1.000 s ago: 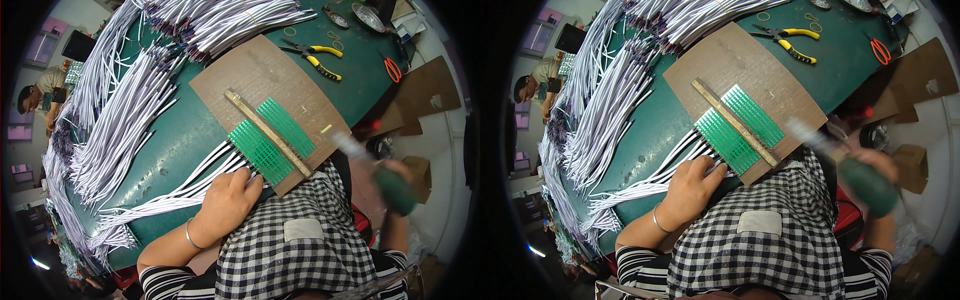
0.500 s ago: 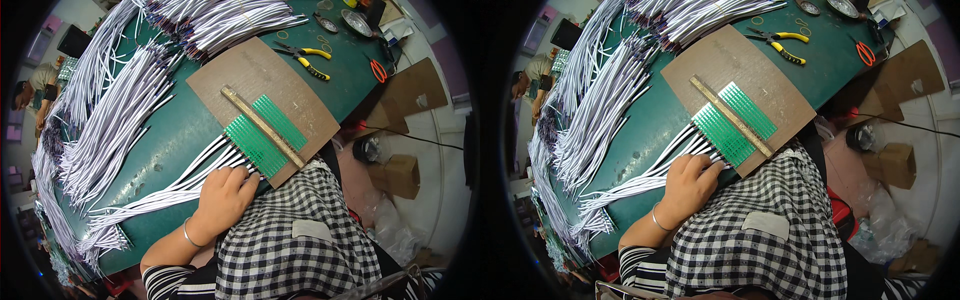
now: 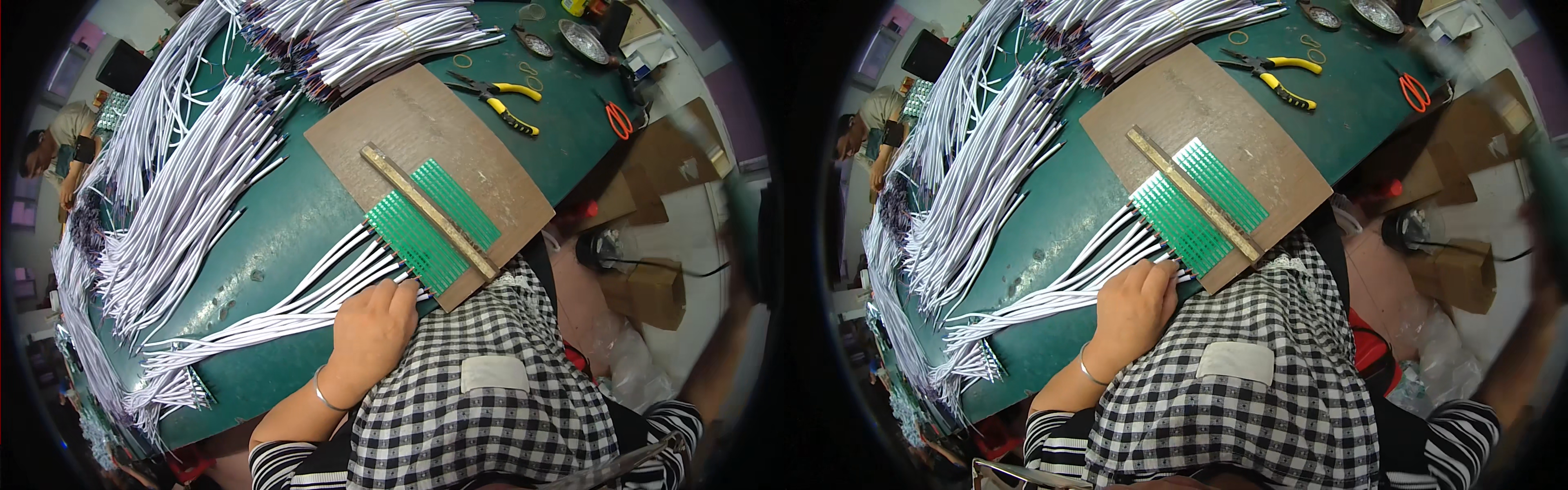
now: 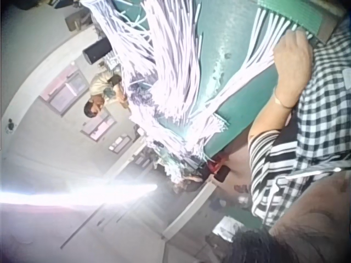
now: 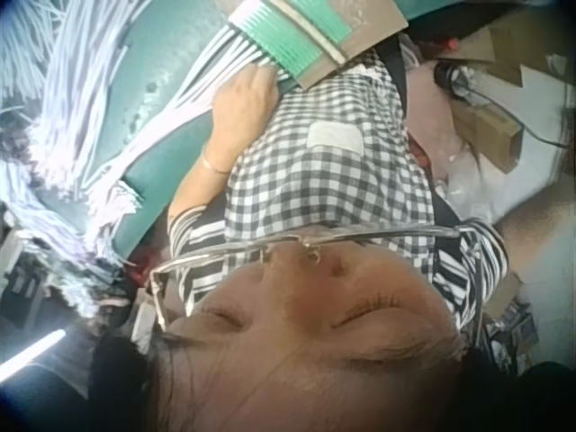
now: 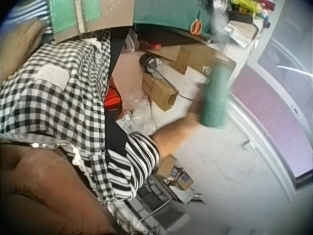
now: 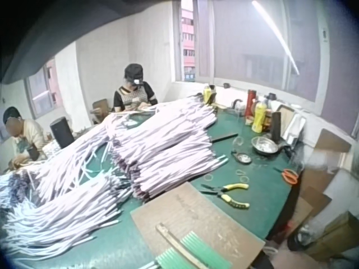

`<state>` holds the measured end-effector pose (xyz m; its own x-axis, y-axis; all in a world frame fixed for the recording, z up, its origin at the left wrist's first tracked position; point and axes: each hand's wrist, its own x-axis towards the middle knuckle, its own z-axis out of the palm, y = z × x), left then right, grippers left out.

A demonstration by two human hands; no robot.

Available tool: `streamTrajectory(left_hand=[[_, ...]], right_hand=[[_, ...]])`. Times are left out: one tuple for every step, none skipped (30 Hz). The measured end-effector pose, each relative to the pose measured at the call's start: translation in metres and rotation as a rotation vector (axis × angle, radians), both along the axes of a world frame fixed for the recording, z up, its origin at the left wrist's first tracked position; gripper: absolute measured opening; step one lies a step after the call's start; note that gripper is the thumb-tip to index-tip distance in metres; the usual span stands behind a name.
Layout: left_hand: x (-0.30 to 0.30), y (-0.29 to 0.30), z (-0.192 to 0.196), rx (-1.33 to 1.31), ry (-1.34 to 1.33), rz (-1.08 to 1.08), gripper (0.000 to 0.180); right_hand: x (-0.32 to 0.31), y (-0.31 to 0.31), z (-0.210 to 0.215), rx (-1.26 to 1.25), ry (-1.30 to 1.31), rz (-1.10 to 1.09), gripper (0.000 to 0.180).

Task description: The person places a green circuit board onto a wooden panel, inserts wires into the edge of the board, solders each wire using a soldering iron, presses them with a metal bar, and lifts the assembled board.

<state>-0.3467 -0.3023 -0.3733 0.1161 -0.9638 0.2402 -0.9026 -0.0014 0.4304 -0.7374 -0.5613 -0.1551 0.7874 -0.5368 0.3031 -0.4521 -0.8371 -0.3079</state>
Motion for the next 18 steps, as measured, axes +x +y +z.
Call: streamTrajectory(left_hand=[[-0.007, -0.002, 0.004, 0.021, -0.024, 0.02, 0.017], [-0.008, -0.004, 0.005, 0.008, -0.029, 0.04, 0.016], [-0.007, -0.005, 0.005, -0.007, -0.028, 0.058, 0.015], [-0.009, -0.007, 0.003, -0.006, -0.027, 0.05, 0.015], [-0.009, -0.007, -0.001, -0.027, -0.012, 0.078, 0.015], [-0.009, -0.009, -0.004, -0.049, 0.005, 0.1, 0.015], [-0.009, -0.011, -0.005, -0.045, 0.011, 0.097, 0.015], [-0.012, -0.011, -0.006, -0.034, -0.011, 0.132, 0.015], [-0.013, -0.013, -0.006, -0.028, -0.018, 0.155, 0.015], [-0.013, -0.014, -0.008, -0.02, -0.022, 0.155, 0.015], [-0.013, -0.014, -0.009, -0.011, -0.022, 0.175, 0.015], [-0.013, -0.014, -0.009, -0.007, -0.022, 0.187, 0.015], [-0.012, -0.014, -0.007, -0.008, -0.021, 0.182, 0.015], [-0.013, -0.016, -0.005, 0.009, -0.023, 0.186, 0.013], [-0.014, -0.018, -0.004, 0.025, -0.025, 0.19, 0.012], [-0.015, -0.018, -0.005, 0.025, -0.027, 0.188, 0.012], [-0.015, -0.019, -0.006, 0.013, -0.018, 0.196, 0.012], [-0.015, -0.019, -0.007, 0.0, -0.007, 0.204, 0.012]], right_hand=[[0.022, 0.026, -0.067, 0.324, -0.268, -0.022, 0.041], [0.027, 0.041, -0.1, 0.109, -0.113, -0.04, 0.045], [0.028, 0.055, -0.132, -0.109, 0.048, -0.058, 0.05], [0.019, 0.067, -0.181, 0.559, -0.242, -0.211, 0.056], [0.024, 0.085, -0.21, 0.481, -0.182, -0.144, 0.057], [0.049, 0.103, -0.215, 0.401, -0.121, -0.082, 0.059], [0.068, 0.116, -0.203, 1.08, -0.319, -0.09, 0.057], [0.076, 0.131, -0.217, 1.376, -0.482, -0.22, 0.052], [0.081, 0.131, -0.217, 1.385, -0.483, -0.219, 0.052], [0.084, 0.13, -0.216, 1.146, -0.267, -0.03, 0.051], [0.087, 0.129, -0.215, 0.893, -0.056, 0.15, 0.051], [0.076, 0.147, -0.234, 0.697, -0.001, -0.052, 0.05], [0.066, 0.151, -0.241, 0.697, -0.002, -0.058, 0.05], [0.066, 0.152, -0.242, 0.841, -0.13, -0.039, 0.051], [0.065, 0.152, -0.242, 0.981, -0.261, -0.019, 0.052], [0.066, 0.148, -0.251, 1.037, -0.264, 0.036, 0.054], [0.068, 0.147, -0.25, 1.038, -0.264, 0.036, 0.054], [0.071, 0.146, -0.248, 0.914, -0.228, 0.08, 0.055]])
